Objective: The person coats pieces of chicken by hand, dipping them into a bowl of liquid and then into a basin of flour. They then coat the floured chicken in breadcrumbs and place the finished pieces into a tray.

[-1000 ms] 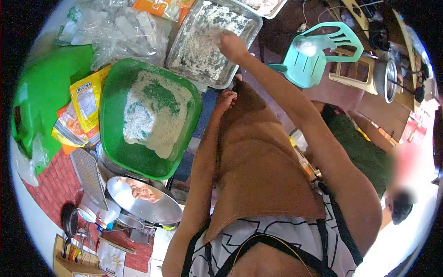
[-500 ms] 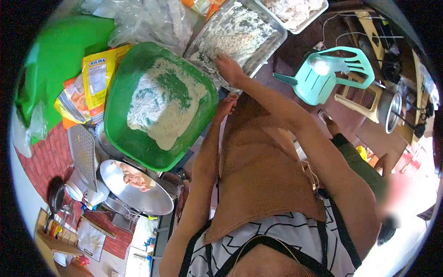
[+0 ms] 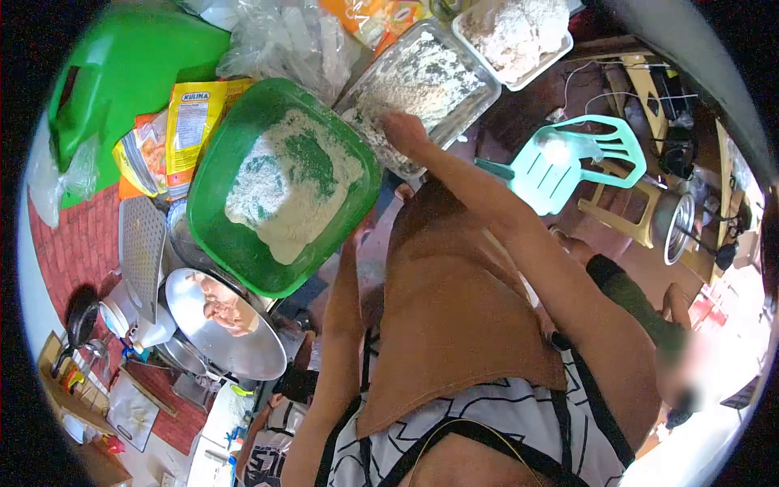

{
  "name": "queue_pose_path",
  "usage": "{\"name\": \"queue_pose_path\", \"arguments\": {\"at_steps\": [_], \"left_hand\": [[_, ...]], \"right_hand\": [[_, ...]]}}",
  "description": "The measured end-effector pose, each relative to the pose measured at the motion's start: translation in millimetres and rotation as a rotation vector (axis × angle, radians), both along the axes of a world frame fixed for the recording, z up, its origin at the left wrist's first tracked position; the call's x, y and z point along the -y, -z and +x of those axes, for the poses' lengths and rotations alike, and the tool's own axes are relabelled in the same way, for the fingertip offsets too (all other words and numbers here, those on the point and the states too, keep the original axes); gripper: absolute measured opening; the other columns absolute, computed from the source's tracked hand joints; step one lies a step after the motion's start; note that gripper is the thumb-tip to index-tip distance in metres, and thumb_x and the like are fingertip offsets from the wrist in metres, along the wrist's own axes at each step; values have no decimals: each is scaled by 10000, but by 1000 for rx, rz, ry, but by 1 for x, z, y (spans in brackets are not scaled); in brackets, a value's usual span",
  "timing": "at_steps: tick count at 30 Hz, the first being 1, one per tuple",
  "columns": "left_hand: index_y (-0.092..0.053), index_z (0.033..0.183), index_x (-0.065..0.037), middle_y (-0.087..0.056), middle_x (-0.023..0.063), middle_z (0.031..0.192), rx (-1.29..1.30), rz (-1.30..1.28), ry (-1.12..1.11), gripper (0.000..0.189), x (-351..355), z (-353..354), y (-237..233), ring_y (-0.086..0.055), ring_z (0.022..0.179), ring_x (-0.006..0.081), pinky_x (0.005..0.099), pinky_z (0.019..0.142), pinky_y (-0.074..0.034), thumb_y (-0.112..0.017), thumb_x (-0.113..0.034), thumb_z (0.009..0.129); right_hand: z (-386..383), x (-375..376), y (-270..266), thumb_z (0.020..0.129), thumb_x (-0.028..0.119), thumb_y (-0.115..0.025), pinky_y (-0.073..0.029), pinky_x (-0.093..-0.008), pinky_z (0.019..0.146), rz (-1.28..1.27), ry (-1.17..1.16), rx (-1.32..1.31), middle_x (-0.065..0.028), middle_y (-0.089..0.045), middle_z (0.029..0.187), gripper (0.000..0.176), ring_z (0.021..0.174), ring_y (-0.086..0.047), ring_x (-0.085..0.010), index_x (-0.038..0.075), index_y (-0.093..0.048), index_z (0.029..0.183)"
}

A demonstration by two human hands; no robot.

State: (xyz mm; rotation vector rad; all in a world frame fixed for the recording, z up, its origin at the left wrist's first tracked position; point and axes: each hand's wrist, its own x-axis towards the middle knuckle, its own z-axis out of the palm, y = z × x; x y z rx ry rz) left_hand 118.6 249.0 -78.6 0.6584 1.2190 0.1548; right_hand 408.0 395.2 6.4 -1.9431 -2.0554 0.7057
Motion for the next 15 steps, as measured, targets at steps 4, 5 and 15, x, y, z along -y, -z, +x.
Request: {"name": "queue_pose_path", "arguments": {"at_steps": [4, 5, 15], "left_hand": [[-528, 1220, -157, -629, 53, 1082, -141, -65, -37, 429, 13, -21, 5, -619, 799, 160, 328, 715, -515, -469, -446, 908], [-528, 1220, -157, -629, 53, 1082, -137, -63, -42, 429, 17, -19, -1, -619, 799, 160, 328, 715, -515, -469, -446, 908], [-546, 1184, -117, -621, 64, 1060, -237, -125, -263, 343, 34, -5, -38, -618, 804, 172, 324, 715, -515, -459, -325, 926]], "right_hand": [[12, 8, -12, 815, 152, -512, -504, -441, 722, -107, 130, 37, -164, -631, 854, 161, 835, -627, -344, 38, -613, 865], [17, 12, -17, 832, 168, -501, -501, -444, 723, -119, 166, 23, -168, -633, 862, 177, 845, -627, -346, 34, -614, 857], [65, 40, -10, 838, 289, -585, -478, -468, 657, -28, 477, -53, -179, -627, 793, 237, 750, -605, -383, 58, -629, 871]]}}
